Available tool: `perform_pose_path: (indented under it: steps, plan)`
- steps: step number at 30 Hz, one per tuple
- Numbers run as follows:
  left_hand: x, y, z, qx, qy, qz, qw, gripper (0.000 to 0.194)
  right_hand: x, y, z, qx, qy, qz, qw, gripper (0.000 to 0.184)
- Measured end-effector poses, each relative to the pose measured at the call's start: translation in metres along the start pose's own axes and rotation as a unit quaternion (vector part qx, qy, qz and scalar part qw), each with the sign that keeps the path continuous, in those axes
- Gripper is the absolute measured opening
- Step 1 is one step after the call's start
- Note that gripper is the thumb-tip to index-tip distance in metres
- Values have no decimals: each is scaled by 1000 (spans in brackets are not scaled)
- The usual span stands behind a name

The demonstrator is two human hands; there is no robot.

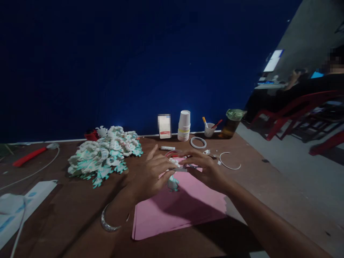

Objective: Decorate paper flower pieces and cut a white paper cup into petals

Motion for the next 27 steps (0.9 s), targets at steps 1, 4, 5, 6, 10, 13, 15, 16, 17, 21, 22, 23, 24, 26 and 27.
perform_pose_path:
  steps: [1,4,5,6,10,13,15,16,17,21,22,23,24,26,27]
  plan:
    - [0,0,3,9,7,-20,1000,12,1,4,-2,6,-12,-35,999,35]
    - [3,-3,11,36,45,-74,996,10,6,8,-9,2,-70,-112,991,44]
    - [4,-6,13,40,58,-83,994,11,7,5,-11,-16,-88,-111,990,43]
    - [6,-8,15,40,68,-88,993,11,8,0,-13,-37,-102,-103,989,40]
    - [10,-16,16,12,73,-99,992,11,7,-16,-12,-55,-122,-82,988,27]
    - [12,-19,17,-4,71,-89,994,11,6,-20,-10,-12,-106,-97,990,15]
    - [13,-21,16,-12,70,-83,994,10,5,-22,-7,9,-84,-104,991,12]
    - [13,-21,16,-17,69,-82,994,10,4,-23,-5,18,-73,-108,991,12]
    - [14,-21,15,-23,67,-82,994,10,4,-24,-4,29,-61,-110,992,13]
    - [15,-24,11,-56,60,-83,993,13,5,-24,6,97,-18,-126,987,18]
    - [15,-24,10,-64,60,-83,993,13,5,-25,9,114,-10,-129,985,18]
    - [16,-25,9,-71,60,-83,992,14,6,-26,11,128,-3,-127,984,19]
    - [16,-25,8,-75,60,-82,992,14,6,-28,12,139,3,-125,982,19]
    - [16,-26,6,-82,60,-79,992,14,7,-31,15,150,11,-121,981,21]
    - [16,-26,4,-85,60,-78,991,14,8,-32,16,151,13,-121,981,21]
Point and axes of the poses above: each hand's wrist, its own x-axis away from the middle knuckle, its own y-axis out of the back of the hand, z = x × y, the point moved 8 cm from there along -x, towards the middle knuckle, and after that the axes turned 6 degrees about z, right-handed, at the moved point
